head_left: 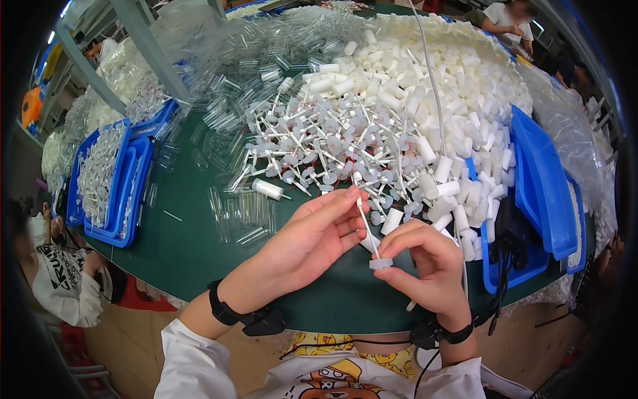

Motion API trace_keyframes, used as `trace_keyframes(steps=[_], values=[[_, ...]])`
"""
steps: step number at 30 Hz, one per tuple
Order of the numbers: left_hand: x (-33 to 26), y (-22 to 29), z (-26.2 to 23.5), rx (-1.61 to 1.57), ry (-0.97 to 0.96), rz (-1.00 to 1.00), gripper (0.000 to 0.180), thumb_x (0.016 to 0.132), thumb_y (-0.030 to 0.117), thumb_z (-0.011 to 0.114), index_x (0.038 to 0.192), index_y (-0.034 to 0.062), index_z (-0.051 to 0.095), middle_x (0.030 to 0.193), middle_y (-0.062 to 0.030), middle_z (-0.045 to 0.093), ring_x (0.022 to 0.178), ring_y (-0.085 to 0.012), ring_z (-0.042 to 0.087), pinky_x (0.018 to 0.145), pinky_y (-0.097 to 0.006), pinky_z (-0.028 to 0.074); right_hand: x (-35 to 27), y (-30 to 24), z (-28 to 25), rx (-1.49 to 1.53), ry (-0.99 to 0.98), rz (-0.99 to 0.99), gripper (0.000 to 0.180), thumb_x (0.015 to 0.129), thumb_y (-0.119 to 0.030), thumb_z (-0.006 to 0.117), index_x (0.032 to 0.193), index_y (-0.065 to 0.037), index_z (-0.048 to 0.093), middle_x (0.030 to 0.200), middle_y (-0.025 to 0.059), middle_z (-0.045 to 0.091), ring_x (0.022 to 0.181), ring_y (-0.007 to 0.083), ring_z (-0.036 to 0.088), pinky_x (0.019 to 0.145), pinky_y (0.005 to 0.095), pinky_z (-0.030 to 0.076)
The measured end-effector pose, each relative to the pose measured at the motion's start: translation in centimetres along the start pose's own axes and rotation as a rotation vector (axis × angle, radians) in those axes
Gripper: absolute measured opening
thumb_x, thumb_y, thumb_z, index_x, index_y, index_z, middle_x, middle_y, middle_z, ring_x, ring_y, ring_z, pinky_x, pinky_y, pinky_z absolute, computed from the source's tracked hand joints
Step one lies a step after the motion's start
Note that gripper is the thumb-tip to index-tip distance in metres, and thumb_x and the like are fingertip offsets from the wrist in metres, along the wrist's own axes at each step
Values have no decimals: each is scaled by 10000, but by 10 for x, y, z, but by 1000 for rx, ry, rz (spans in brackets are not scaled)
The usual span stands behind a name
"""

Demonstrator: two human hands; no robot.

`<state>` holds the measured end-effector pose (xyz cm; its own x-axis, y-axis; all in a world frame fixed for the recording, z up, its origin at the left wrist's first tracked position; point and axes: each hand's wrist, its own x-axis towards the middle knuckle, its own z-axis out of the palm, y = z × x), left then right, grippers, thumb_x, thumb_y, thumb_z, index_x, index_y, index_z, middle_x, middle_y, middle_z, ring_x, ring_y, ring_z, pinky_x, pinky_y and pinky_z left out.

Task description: The person assembles small white plastic components by hand at a factory workstation. They insert a small white rod into a cylindrical body, attach a circular disc, and then place the assembled unit into a clear plastic tube. The process is repeated continuously with parts sourced from piles on the green table.

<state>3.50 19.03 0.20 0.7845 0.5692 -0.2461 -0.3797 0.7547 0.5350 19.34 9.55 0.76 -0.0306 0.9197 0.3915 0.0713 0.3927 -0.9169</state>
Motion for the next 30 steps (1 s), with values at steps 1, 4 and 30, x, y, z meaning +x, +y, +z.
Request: trace_keyframes(steps=[1,4,30], values=[[0,1,0,1,11,3,169,913,216,475,956,67,543,855,4,564,802,-113,521,769,-269,438,1,1,0,2,6,6,217,689,39,688,876,7,583,857,92,591,713,140,561,655,242,448],[0,1,1,17,34,15,160,909,206,481,954,64,541,866,-4,564,810,-115,524,776,-271,438,1,1,0,-1,19,14,211,693,36,686,875,4,584,853,88,589,705,137,559,648,241,446],[-6,-2,11,327,-13,44,125,873,120,540,957,28,544,923,-45,577,863,-117,546,814,-282,431,4,-1,-1,-377,84,-119,199,697,28,668,877,-5,589,842,100,600,678,161,567,602,250,464]])
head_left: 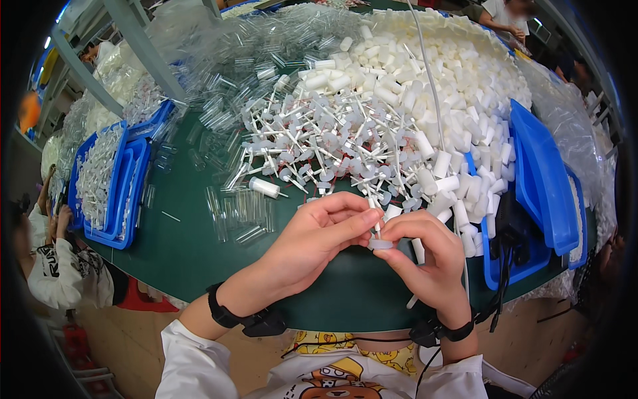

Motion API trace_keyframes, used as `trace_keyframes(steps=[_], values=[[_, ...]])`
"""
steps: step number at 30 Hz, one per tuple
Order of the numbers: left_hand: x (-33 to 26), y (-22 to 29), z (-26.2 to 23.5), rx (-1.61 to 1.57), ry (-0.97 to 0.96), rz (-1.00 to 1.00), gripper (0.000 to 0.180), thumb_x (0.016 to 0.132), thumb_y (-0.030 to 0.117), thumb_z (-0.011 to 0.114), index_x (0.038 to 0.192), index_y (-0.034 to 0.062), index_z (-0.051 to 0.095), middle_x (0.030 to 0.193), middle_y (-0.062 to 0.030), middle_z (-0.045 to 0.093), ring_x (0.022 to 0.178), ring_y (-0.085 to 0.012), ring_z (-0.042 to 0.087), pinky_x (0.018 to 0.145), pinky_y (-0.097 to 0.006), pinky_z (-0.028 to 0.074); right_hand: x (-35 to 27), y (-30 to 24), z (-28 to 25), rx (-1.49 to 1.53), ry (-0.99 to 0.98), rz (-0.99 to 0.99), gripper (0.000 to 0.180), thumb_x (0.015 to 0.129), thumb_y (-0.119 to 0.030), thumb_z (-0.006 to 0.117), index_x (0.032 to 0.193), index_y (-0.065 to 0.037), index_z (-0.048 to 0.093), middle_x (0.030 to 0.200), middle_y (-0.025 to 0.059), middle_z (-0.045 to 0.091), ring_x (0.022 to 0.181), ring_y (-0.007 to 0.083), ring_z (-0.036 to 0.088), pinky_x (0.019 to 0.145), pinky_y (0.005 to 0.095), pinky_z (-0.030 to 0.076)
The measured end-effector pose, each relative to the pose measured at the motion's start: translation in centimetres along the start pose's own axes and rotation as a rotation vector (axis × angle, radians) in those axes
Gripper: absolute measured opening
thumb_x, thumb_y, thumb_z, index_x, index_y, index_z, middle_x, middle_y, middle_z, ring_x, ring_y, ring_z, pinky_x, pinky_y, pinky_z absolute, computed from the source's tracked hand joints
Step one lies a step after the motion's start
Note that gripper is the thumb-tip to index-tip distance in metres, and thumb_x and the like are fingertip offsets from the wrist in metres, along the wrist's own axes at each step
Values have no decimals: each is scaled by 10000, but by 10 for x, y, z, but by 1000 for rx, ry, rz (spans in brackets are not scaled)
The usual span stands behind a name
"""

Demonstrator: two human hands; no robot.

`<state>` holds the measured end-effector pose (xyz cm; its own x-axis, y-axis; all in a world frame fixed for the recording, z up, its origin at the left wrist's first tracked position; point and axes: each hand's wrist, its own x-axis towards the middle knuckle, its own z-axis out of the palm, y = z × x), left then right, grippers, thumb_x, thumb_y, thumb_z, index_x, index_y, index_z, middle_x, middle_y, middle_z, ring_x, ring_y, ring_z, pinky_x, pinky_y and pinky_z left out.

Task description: The person assembles small white plastic components by hand at a factory workstation. They insert a small white rod into a cylindrical body, attach a circular disc, and then place the assembled unit into a clear plastic tube. The process is repeated continuously with parts sourced from piles on the green table.

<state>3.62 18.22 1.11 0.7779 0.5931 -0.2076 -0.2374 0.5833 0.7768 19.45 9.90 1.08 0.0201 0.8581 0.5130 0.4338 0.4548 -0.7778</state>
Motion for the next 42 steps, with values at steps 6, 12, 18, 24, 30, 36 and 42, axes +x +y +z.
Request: trace_keyframes(steps=[6,12,18,24,30,36,42], values=[[1,-2,0,-3,-10,-13,182,862,139,565,991,10,563,939,-46,587,860,-96,546,769,-231,437,1,0,1,2,-15,7,206,687,27,676,872,-5,592,824,91,588,679,167,564,603,254,463],[2,-4,-1,33,-48,8,177,884,167,532,971,16,559,930,-27,568,869,-89,530,791,-244,425,1,1,0,-32,-23,-11,212,678,11,693,866,-8,597,831,91,588,686,173,564,599,254,465],[6,-2,-10,-95,48,92,148,911,185,471,941,51,527,896,-27,545,904,-121,523,837,-286,417,1,2,2,-30,-39,-13,180,687,2,692,844,-9,602,826,89,592,682,168,562,590,249,463],[7,-2,-9,-153,15,35,122,908,155,476,951,51,523,903,-32,554,872,-128,546,835,-288,425,1,4,5,-10,-65,15,194,683,-4,693,850,-11,594,810,85,592,660,169,552,577,252,457],[4,-2,-4,0,-33,3,112,884,122,520,965,45,523,930,-32,560,887,-111,542,815,-272,431,1,5,4,-51,1,11,208,675,2,696,855,-12,593,803,84,592,638,168,551,567,250,452],[3,1,-3,78,-43,30,138,863,94,551,980,25,529,915,-35,570,872,-105,546,811,-256,427,0,5,4,-45,16,13,209,666,7,701,852,-12,607,809,83,597,641,159,558,558,248,456],[1,0,-6,106,4,16,159,862,109,556,983,8,540,891,-36,576,825,-100,556,796,-251,437,1,5,6,-37,-3,5,200,669,9,699,852,-17,623,803,78,599,651,157,565,564,249,461]])
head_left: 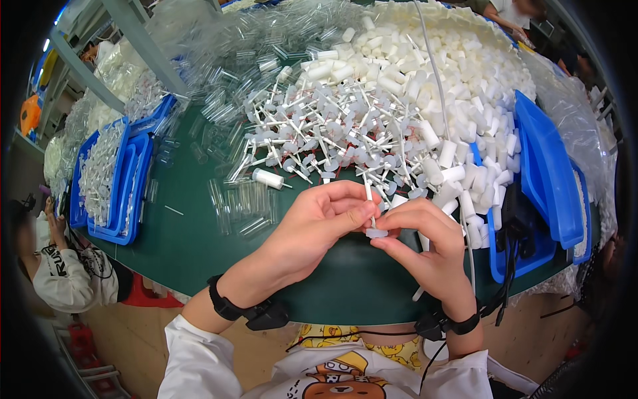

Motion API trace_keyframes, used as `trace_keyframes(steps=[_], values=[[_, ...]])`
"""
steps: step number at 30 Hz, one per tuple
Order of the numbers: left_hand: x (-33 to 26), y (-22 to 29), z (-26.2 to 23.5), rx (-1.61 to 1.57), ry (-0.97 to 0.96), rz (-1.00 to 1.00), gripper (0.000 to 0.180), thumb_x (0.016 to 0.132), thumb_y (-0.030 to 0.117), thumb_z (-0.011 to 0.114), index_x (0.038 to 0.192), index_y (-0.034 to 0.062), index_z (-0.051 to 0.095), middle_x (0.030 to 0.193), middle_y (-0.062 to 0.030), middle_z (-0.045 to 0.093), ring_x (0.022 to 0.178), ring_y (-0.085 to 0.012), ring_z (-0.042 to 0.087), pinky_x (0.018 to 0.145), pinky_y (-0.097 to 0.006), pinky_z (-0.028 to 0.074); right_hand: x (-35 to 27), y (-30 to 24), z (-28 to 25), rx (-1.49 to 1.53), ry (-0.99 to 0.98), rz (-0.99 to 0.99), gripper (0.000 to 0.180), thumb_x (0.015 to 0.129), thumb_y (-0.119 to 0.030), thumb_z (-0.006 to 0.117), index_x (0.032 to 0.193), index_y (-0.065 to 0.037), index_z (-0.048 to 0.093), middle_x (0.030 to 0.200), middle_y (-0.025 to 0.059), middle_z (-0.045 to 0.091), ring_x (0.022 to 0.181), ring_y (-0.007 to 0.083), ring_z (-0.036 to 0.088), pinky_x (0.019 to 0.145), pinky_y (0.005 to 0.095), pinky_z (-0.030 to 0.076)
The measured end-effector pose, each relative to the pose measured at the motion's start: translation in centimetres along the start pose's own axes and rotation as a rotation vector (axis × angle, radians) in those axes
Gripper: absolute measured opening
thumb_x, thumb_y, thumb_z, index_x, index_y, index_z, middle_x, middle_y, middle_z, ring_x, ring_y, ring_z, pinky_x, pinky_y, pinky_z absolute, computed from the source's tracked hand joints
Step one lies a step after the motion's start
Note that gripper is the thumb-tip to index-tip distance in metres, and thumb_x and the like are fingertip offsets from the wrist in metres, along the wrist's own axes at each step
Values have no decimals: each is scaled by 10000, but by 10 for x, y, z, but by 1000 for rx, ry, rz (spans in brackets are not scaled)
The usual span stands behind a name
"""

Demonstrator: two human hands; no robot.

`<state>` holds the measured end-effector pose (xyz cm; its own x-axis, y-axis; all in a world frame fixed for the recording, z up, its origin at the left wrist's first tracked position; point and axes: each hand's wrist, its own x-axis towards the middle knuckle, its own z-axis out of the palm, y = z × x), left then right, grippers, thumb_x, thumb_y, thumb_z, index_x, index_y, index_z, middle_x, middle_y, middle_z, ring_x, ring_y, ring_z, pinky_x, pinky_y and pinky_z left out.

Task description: The person assembles small white plastic components by hand at a factory workstation. They insert a small white rod into a cylindrical body, attach a circular disc, and then place the assembled unit into a clear plastic tube. The process is repeated continuously with parts sourced from piles on the green table.

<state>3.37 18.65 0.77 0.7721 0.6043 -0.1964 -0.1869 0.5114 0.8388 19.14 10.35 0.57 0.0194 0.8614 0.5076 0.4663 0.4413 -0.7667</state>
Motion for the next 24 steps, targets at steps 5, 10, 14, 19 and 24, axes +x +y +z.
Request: trace_keyframes(steps=[5,10,14,19,24], values=[[1,0,-7,-2,186,-7,185,868,125,547,997,-8,548,879,-30,573,789,-111,566,778,-267,481,-1,1,-2,-6,-26,-19,198,663,4,704,843,-24,626,803,70,601,643,157,562,569,248,456],[-3,12,-15,-162,268,165,231,855,125,567,1033,-18,528,917,-56,576,862,-163,580,818,-306,487,0,-1,0,-2,-164,65,173,703,-40,679,857,-30,601,761,67,576,629,166,543,577,275,445],[-20,35,-22,-230,356,415,215,871,114,535,1043,-11,500,959,-61,551,891,-197,581,820,-321,490,-8,8,11,-3,-492,203,142,745,-91,653,860,-26,602,739,65,557,638,178,535,582,277,431],[-73,46,-21,-246,452,528,185,883,103,505,1037,2,486,933,-64,546,814,-178,603,714,-265,529,-9,10,8,-138,-623,202,129,776,-114,604,871,-33,570,773,86,525,713,242,542,626,330,442],[-116,-4,-30,-183,538,363,157,880,65,493,1011,-21,495,897,-69,547,744,-157,614,627,-224,542,-7,-12,8,-368,-600,166,156,761,-115,612,879,-17,587,781,104,534,725,266,550,643,341,448]])
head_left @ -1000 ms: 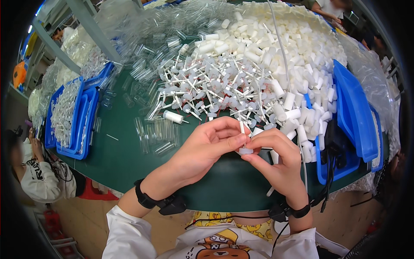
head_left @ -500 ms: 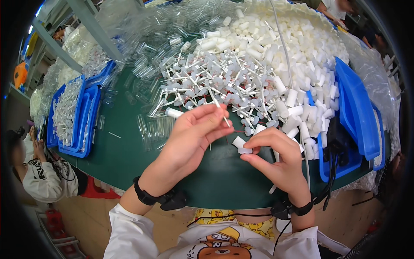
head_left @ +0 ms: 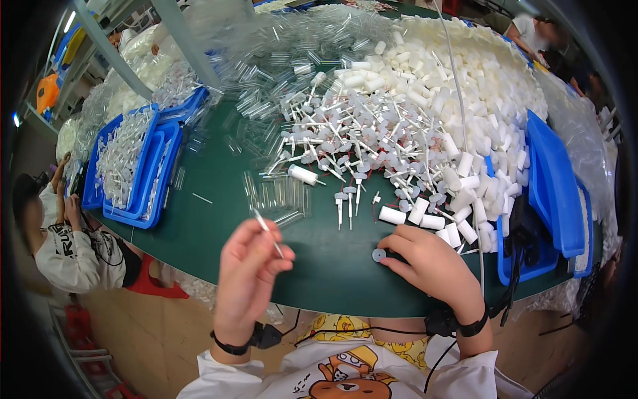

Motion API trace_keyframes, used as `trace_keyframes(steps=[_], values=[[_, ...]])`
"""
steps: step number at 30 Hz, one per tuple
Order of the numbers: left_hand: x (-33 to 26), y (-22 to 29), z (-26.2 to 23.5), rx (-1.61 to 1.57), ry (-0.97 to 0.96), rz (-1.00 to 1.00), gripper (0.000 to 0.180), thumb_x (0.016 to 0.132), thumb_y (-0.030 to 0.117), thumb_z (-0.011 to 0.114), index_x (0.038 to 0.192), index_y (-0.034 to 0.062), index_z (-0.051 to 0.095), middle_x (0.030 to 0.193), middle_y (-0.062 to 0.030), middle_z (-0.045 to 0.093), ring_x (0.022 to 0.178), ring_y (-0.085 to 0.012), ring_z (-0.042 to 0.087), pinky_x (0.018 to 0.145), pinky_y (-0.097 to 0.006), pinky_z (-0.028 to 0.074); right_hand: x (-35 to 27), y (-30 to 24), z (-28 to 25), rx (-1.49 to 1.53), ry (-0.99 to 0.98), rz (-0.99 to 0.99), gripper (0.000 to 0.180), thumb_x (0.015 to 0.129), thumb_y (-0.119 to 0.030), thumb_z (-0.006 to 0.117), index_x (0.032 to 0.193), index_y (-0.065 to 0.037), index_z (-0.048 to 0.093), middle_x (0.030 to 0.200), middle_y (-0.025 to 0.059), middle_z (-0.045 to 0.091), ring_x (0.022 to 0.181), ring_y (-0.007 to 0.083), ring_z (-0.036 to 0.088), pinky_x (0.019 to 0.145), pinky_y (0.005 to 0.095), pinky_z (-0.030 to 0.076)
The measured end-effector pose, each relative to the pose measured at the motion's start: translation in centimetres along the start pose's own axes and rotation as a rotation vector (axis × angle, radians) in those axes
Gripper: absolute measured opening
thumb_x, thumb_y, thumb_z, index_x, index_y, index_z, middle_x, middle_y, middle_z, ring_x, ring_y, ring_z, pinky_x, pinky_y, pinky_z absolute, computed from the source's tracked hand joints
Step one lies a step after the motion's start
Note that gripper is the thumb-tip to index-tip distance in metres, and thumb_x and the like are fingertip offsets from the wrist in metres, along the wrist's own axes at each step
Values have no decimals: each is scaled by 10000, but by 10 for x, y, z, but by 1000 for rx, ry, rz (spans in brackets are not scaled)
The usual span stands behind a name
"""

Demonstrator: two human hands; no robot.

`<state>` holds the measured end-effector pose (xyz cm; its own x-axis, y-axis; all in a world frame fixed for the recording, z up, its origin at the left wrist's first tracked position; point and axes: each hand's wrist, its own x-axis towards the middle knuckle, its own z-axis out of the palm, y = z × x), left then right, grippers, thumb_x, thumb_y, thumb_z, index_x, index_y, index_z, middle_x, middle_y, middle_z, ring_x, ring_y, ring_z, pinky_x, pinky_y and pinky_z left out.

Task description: The person assembles small white plastic components by hand at a factory workstation. They insert a small white rod into a cylindrical body, attach a circular disc, and then place the assembled unit into a clear plastic tube. The process is repeated continuously with parts sourced from piles on the green table.

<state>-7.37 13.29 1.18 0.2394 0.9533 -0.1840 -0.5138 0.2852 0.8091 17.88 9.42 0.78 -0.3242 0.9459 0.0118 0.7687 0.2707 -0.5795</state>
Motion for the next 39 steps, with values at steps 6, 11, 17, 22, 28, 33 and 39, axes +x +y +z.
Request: trace_keyframes(steps=[6,11,17,22,28,33,39], values=[[-12,-55,-12,116,-27,-160,146,855,29,528,987,-32,519,872,-90,574,750,-147,592,693,-237,494,-4,-24,-6,-180,-39,-19,111,730,-62,595,827,-11,579,740,106,525,733,284,539,645,370,436],[-9,-61,-13,188,-114,-166,132,850,12,526,971,-40,533,854,-94,582,765,-141,586,699,-241,486,31,-16,-6,-514,187,-93,50,645,-34,564,682,-20,534,691,96,510,740,247,533,667,331,436],[-12,-58,-14,193,-188,-146,144,854,22,524,985,-34,541,841,-87,587,708,-105,555,625,-209,449,71,2,1,-783,148,-320,36,642,-48,563,674,-62,565,694,50,525,757,204,530,696,300,429],[-18,-50,-11,219,-225,-147,154,858,40,520,994,-29,545,812,-84,590,649,-73,520,546,-181,412,78,15,7,-870,69,-404,7,659,-82,554,657,-75,555,727,40,533,760,181,531,687,278,425],[-25,-40,2,215,-279,-177,143,858,47,520,978,-25,548,771,-72,593,607,-54,506,500,-162,393,73,15,-1,-676,154,-435,58,656,-58,562,713,-49,560,723,60,513,744,206,518,677,292,420],[-33,-29,14,229,-283,-178,118,855,35,520,951,-26,553,761,-74,595,593,-53,512,482,-163,395,57,-24,-15,-188,446,-323,99,697,-3,611,791,-15,581,791,73,556,767,188,553,649,283,425],[-38,-21,25,207,-405,-223,178,873,77,531,1029,-10,540,848,-57,591,685,-50,516,581,-167,424,23,-39,-29,641,355,85,137,801,-37,601,930,6,588,865,64,613,779,132,587,677,244,453]])
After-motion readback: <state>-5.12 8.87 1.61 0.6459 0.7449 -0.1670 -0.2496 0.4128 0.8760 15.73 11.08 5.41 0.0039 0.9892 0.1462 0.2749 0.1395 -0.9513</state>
